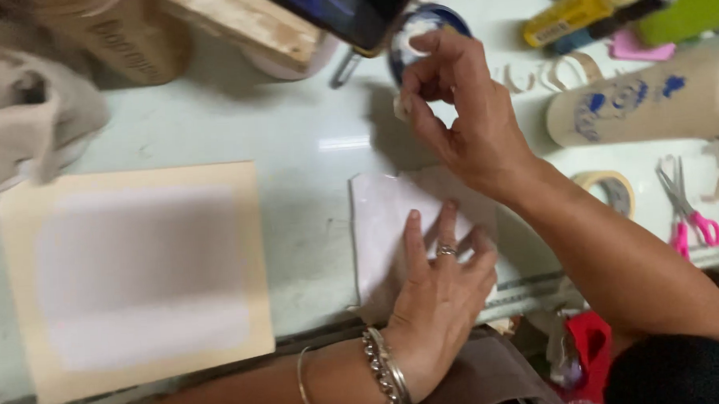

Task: Apply liquid glue to a piece of paper and spread it evenly using fingers.

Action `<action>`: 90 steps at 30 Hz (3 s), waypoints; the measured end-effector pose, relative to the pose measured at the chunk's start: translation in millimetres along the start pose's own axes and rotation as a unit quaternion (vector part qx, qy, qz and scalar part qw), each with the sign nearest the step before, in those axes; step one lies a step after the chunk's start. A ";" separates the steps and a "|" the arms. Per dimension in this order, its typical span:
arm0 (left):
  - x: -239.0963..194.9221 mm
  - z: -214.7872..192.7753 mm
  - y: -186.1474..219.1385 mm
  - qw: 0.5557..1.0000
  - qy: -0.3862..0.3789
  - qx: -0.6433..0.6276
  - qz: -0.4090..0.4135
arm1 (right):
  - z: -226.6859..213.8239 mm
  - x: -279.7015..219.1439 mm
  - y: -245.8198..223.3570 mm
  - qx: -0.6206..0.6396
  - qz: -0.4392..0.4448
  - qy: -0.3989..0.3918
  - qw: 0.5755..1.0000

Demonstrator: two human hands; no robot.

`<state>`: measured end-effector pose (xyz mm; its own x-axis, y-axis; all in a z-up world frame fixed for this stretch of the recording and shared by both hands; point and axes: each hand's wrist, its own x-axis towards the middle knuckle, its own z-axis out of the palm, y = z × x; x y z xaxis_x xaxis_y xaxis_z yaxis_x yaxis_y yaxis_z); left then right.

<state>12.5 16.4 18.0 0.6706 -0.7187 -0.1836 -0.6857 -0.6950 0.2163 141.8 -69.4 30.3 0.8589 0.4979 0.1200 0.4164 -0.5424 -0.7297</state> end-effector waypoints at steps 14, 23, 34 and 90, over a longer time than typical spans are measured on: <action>3.3 3.0 -1.2 0.996 0.029 0.080 0.040 | -54.0 -199.9 35.0 -0.252 -0.070 0.172 0.950; 5.9 4.7 1.3 0.994 0.025 0.103 0.028 | -50.5 -229.7 27.8 -0.261 0.009 0.099 0.960; 0.6 10.2 6.7 0.996 0.085 -0.005 -0.039 | -35.3 -106.4 12.9 -0.348 -0.096 -0.160 0.919; 36.7 -23.9 -38.7 0.993 0.056 -0.050 0.090 | 24.2 -209.3 -32.3 -0.292 0.019 0.153 0.944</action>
<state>70.4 17.4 25.9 0.5709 -0.8206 -0.0270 -0.7695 -0.5462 0.3310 -58.6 -139.7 12.5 0.8857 0.2998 0.3545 0.3995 -0.8811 -0.2529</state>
